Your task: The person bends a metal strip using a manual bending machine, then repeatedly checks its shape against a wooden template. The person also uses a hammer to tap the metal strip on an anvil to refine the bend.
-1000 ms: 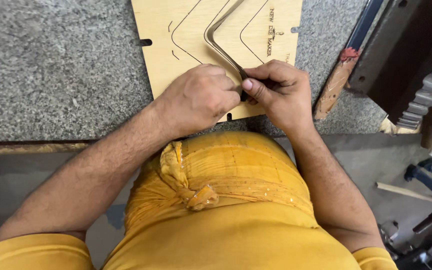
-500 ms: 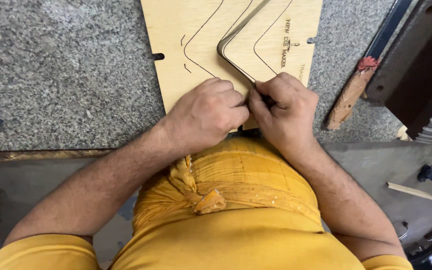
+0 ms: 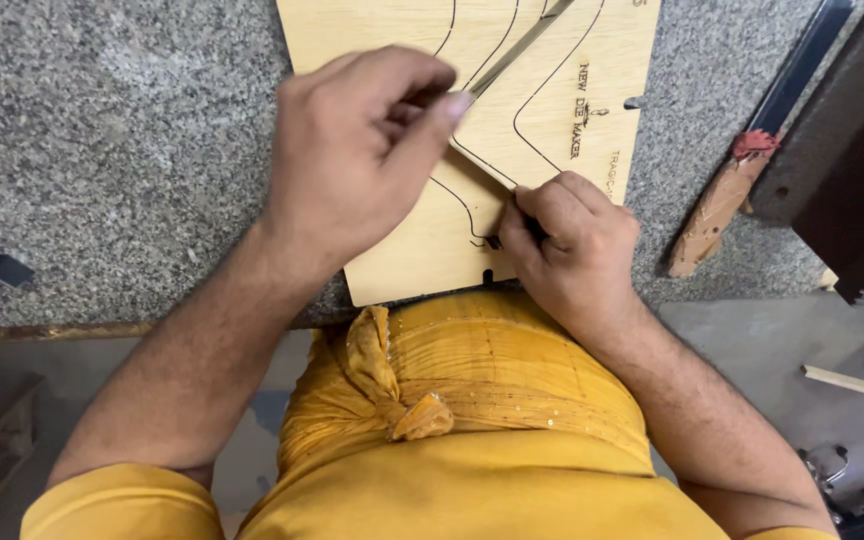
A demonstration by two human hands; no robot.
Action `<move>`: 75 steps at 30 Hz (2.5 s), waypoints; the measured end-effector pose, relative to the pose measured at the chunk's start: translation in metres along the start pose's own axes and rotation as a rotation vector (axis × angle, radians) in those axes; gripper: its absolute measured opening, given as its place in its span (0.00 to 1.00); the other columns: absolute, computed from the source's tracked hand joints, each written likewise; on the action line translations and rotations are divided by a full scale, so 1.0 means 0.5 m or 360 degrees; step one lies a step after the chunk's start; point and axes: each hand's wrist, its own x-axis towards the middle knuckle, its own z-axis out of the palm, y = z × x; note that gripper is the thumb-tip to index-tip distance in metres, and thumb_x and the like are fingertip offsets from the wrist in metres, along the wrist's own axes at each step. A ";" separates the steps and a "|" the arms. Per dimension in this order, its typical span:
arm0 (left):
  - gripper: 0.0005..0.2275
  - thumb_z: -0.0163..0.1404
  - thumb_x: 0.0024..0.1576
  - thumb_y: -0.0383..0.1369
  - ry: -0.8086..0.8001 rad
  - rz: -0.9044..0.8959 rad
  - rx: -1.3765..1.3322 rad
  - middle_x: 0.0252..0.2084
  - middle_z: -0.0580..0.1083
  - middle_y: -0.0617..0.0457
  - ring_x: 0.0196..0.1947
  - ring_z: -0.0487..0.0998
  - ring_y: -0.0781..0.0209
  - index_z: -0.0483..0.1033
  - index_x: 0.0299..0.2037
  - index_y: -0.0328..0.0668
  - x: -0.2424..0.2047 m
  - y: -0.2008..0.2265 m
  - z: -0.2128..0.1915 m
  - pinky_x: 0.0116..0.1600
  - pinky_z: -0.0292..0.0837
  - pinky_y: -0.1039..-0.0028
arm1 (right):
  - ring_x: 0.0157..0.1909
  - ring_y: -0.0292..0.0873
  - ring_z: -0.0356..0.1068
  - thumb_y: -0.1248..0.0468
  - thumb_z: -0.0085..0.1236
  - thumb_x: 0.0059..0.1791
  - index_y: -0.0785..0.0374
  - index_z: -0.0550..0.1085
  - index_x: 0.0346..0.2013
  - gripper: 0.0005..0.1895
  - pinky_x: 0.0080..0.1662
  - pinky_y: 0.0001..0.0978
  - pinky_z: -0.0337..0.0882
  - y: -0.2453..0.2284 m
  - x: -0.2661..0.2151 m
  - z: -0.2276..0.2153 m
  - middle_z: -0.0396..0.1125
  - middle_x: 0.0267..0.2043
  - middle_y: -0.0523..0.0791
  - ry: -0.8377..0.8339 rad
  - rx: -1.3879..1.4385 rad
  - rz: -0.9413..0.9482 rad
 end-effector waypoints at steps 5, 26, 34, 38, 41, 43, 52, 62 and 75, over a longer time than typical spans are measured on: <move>0.05 0.61 0.61 0.28 -0.0283 0.0062 0.0364 0.34 0.79 0.45 0.33 0.82 0.51 0.81 0.42 0.35 0.058 -0.001 0.004 0.40 0.78 0.64 | 0.31 0.46 0.72 0.73 0.68 0.48 0.65 0.74 0.34 0.08 0.34 0.37 0.72 0.000 0.002 0.002 0.68 0.32 0.47 -0.0009 0.0040 0.0015; 0.05 0.53 0.68 0.24 -0.0158 -0.0448 -0.0057 0.36 0.81 0.49 0.35 0.85 0.68 0.80 0.49 0.29 0.025 -0.013 -0.047 0.39 0.84 0.80 | 0.29 0.45 0.69 0.75 0.67 0.48 0.65 0.73 0.33 0.09 0.33 0.36 0.70 -0.002 0.011 -0.001 0.65 0.30 0.47 -0.0034 0.0227 0.0101; 0.05 0.55 0.63 0.26 -0.0295 -0.0830 -0.0133 0.33 0.81 0.51 0.31 0.84 0.71 0.80 0.46 0.33 0.014 0.011 -0.040 0.36 0.81 0.79 | 0.33 0.44 0.73 0.75 0.66 0.49 0.66 0.74 0.35 0.08 0.35 0.34 0.72 0.004 0.003 -0.012 0.69 0.32 0.48 0.0023 0.0321 0.0020; 0.08 0.60 0.57 0.25 -0.0328 -0.0941 -0.0673 0.34 0.81 0.51 0.32 0.81 0.68 0.82 0.46 0.33 -0.002 0.031 -0.005 0.38 0.82 0.78 | 0.30 0.41 0.71 0.74 0.68 0.48 0.68 0.74 0.34 0.08 0.32 0.31 0.69 0.019 -0.024 -0.032 0.70 0.30 0.48 0.0174 0.0384 0.0052; 0.09 0.61 0.56 0.22 -0.0272 -0.0859 -0.1254 0.38 0.82 0.51 0.39 0.82 0.68 0.81 0.46 0.30 -0.027 0.069 0.053 0.46 0.82 0.77 | 0.31 0.41 0.71 0.75 0.66 0.48 0.68 0.74 0.35 0.07 0.33 0.29 0.68 0.020 -0.069 -0.062 0.71 0.33 0.48 0.0348 0.0438 0.0052; 0.10 0.61 0.55 0.21 -0.0302 -0.0803 -0.1516 0.40 0.81 0.52 0.40 0.82 0.67 0.79 0.46 0.30 -0.031 0.096 0.094 0.48 0.82 0.77 | 0.30 0.41 0.70 0.75 0.66 0.49 0.68 0.74 0.35 0.07 0.33 0.30 0.67 0.018 -0.096 -0.078 0.71 0.33 0.49 0.0502 0.0435 0.0002; 0.08 0.64 0.51 0.21 -0.0492 0.0149 -0.0677 0.36 0.79 0.51 0.39 0.77 0.61 0.83 0.40 0.35 -0.070 0.205 0.232 0.45 0.72 0.74 | 0.41 0.45 0.74 0.68 0.64 0.52 0.72 0.73 0.43 0.11 0.45 0.32 0.75 0.097 -0.265 -0.156 0.71 0.42 0.52 0.0613 0.0514 -0.0123; 0.08 0.66 0.49 0.24 -0.0703 0.0486 -0.0558 0.34 0.79 0.54 0.37 0.79 0.60 0.80 0.35 0.36 -0.081 0.292 0.456 0.48 0.72 0.69 | 0.39 0.39 0.74 0.66 0.67 0.50 0.69 0.78 0.39 0.09 0.45 0.30 0.75 0.607 -0.405 -0.366 0.75 0.37 0.48 0.1124 0.0070 0.0823; 0.08 0.60 0.55 0.16 -0.0510 0.0124 -0.0755 0.40 0.77 0.51 0.41 0.77 0.65 0.79 0.42 0.32 -0.096 0.375 0.898 0.46 0.72 0.77 | 0.33 0.48 0.71 0.62 0.54 0.54 0.66 0.75 0.50 0.13 0.37 0.43 0.69 0.738 -0.415 -0.413 0.70 0.31 0.50 0.0147 0.0924 0.1013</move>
